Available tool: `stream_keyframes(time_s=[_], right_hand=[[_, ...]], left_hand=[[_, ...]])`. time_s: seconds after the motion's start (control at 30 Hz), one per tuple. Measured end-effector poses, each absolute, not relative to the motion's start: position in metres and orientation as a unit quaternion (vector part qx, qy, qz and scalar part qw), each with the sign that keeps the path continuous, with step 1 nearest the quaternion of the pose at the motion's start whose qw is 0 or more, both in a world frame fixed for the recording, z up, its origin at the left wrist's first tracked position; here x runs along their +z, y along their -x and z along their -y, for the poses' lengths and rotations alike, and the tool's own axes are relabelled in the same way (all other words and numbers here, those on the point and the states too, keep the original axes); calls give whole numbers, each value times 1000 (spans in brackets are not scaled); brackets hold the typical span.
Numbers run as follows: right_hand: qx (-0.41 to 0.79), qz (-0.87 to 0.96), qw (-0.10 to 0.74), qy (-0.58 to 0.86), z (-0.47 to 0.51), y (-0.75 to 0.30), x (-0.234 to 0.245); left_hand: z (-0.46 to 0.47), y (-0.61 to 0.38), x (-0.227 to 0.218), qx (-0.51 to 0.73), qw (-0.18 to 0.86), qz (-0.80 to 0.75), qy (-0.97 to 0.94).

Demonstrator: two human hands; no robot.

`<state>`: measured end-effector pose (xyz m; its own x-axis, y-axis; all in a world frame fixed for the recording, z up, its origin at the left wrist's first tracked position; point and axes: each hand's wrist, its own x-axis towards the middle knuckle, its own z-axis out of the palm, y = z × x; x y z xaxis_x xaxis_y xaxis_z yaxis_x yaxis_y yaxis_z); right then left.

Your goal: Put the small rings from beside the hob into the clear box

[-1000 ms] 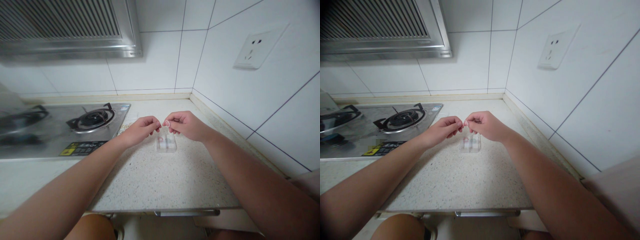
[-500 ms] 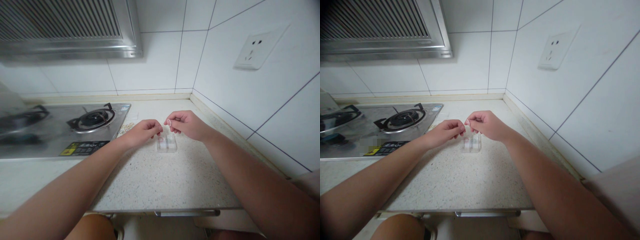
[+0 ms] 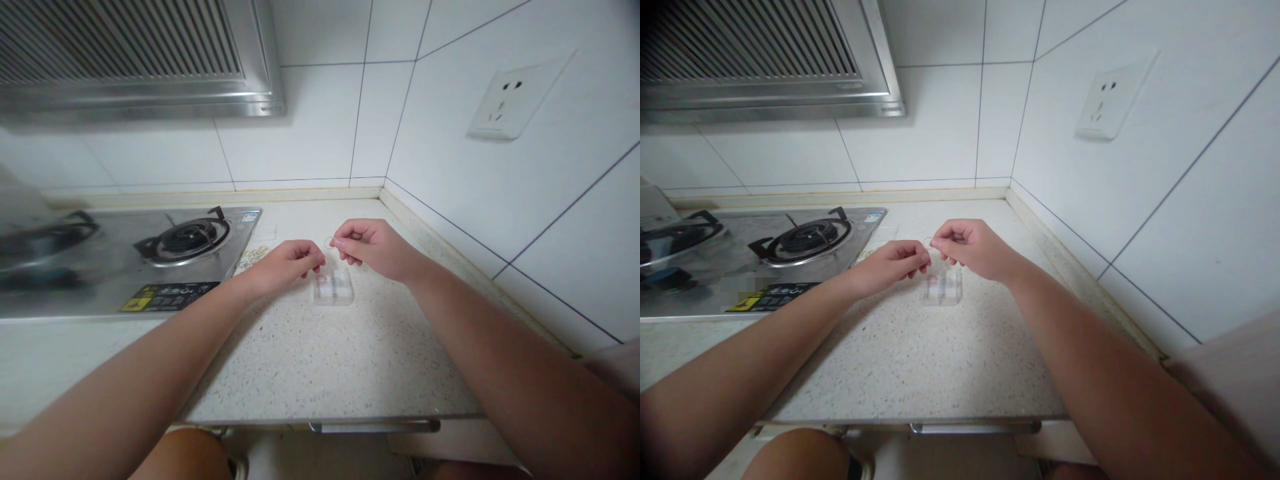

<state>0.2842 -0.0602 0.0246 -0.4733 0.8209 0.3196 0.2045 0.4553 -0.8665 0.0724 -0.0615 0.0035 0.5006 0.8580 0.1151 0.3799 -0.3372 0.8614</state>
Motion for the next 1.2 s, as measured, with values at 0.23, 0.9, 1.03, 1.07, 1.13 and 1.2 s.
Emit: stream_keyframes(time_s=[0.23, 0.9, 1.03, 1.07, 1.13, 1.2], right_hand=[[409, 754, 402, 322, 59, -285, 22], [406, 751, 425, 300, 58, -284, 21], [390, 760, 419, 307, 58, -283, 21], [391, 760, 418, 307, 58, -284, 21], [389, 763, 417, 304, 58, -284, 21], [383, 768, 418, 299, 57, -284, 21]], left_hand=[[61, -72, 1, 293, 405, -400, -768], [61, -72, 0, 289, 397, -386, -781], [61, -71, -1, 289, 394, -383, -784], [61, -71, -1, 288, 394, -384, -784], [62, -72, 0, 288, 395, -388, -781], [62, -72, 1, 288, 397, -392, -779]])
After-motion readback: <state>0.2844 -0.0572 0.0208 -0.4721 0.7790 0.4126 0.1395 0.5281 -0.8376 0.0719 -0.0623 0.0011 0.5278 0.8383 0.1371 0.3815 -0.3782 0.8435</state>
